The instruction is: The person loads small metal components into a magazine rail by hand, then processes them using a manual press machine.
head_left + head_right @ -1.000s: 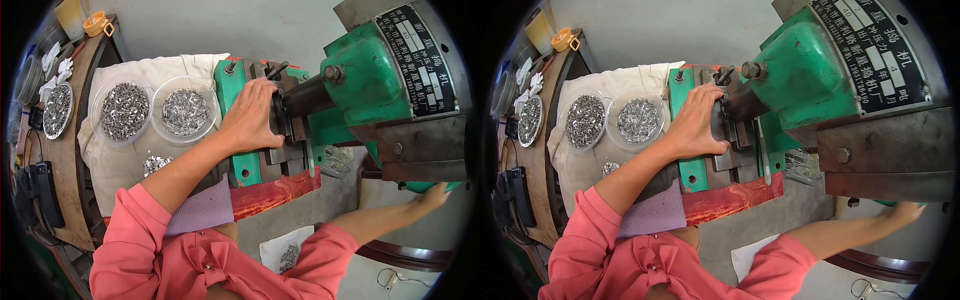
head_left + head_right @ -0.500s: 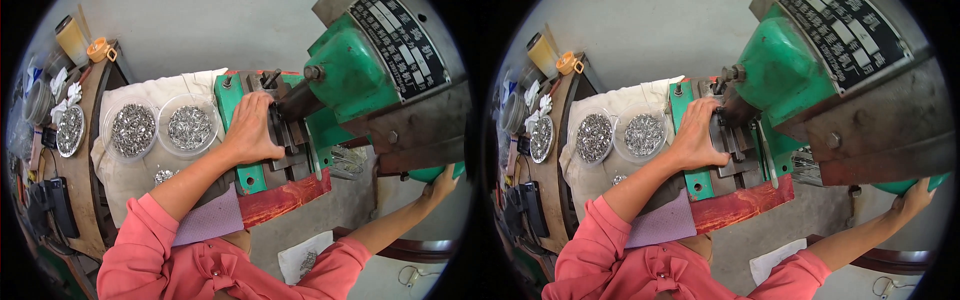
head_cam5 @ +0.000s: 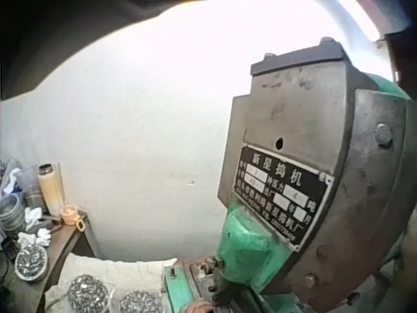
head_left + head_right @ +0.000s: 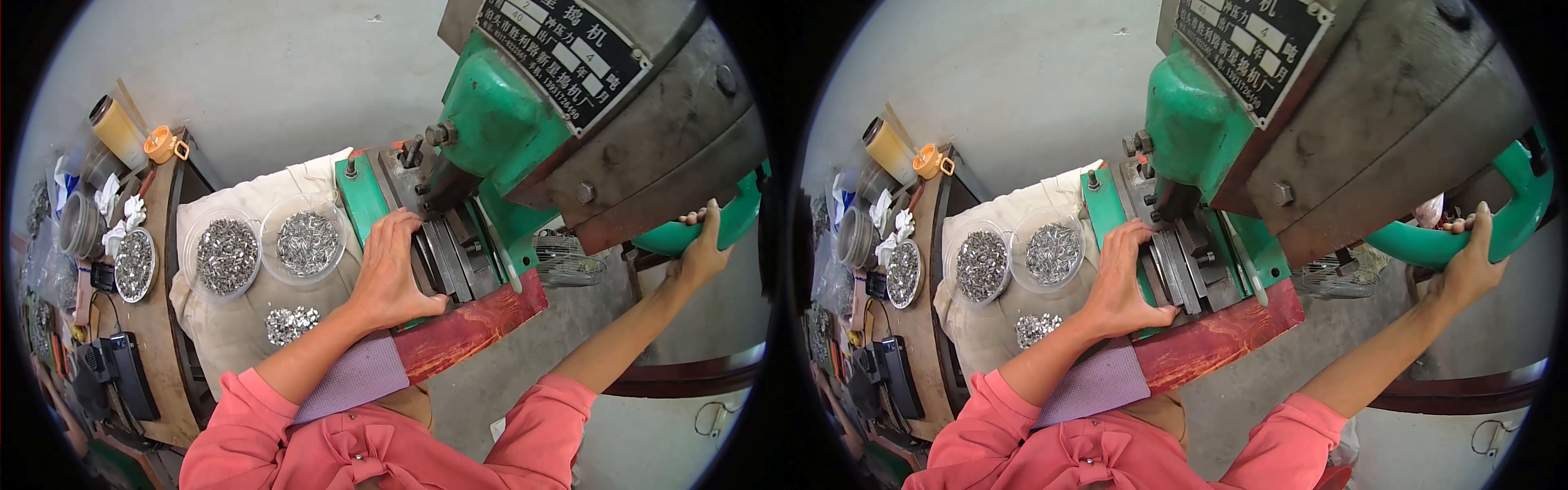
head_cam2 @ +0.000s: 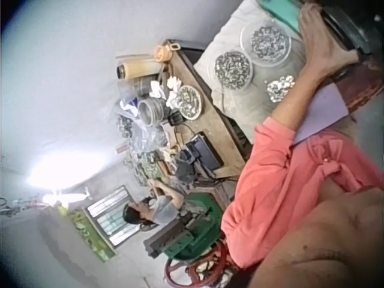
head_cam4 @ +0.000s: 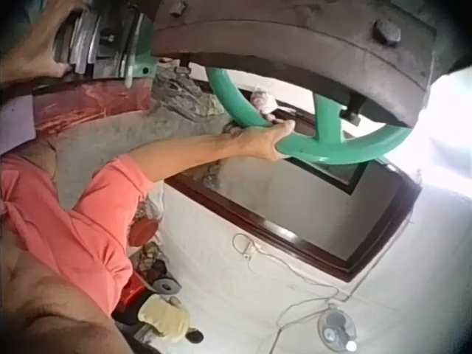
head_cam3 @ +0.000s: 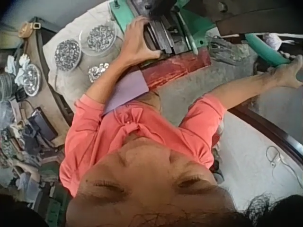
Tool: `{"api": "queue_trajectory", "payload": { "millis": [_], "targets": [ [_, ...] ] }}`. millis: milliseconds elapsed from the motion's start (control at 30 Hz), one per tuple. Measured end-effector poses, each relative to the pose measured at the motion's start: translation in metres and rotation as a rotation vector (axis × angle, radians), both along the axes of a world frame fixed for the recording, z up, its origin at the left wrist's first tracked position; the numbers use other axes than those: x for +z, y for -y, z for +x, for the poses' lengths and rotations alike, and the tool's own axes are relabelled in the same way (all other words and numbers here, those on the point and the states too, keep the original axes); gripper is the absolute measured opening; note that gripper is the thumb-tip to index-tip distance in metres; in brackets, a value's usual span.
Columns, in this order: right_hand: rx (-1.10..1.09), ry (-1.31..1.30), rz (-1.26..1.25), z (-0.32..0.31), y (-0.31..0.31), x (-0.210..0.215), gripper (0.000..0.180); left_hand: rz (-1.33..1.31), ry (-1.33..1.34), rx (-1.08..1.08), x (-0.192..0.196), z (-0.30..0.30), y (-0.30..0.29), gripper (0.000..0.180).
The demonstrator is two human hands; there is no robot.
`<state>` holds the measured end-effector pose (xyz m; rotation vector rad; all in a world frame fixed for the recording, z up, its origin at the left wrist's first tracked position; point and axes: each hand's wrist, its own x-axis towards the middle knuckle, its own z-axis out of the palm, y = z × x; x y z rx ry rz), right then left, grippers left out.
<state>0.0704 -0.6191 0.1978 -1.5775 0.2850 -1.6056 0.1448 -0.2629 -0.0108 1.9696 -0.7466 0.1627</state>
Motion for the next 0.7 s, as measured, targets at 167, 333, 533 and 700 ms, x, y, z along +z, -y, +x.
{"api": "queue_trajectory", "payload": {
  "millis": [167, 333, 533, 700],
  "targets": [
    [0.045, 0.115, -0.035, 0.008, 0.000, -0.036, 0.021, -0.023, 0.014, -0.001, -0.001, -0.003, 0.002, 0.094],
    [-0.323, -0.012, -0.205, 0.020, -0.030, -0.120, 0.064, -0.018, 0.026, -0.045, -0.003, -0.001, -0.005, 0.096],
    [-0.180, -0.592, -0.566, -0.009, -0.148, -0.198, 0.023, 0.065, 0.022, -0.076, 0.003, 0.002, -0.005, 0.107],
    [0.143, -0.761, -0.552, 0.016, -0.176, -0.190, 0.020, 0.136, 0.046, -0.084, 0.000, 0.009, -0.009, 0.115]
  ]
}}
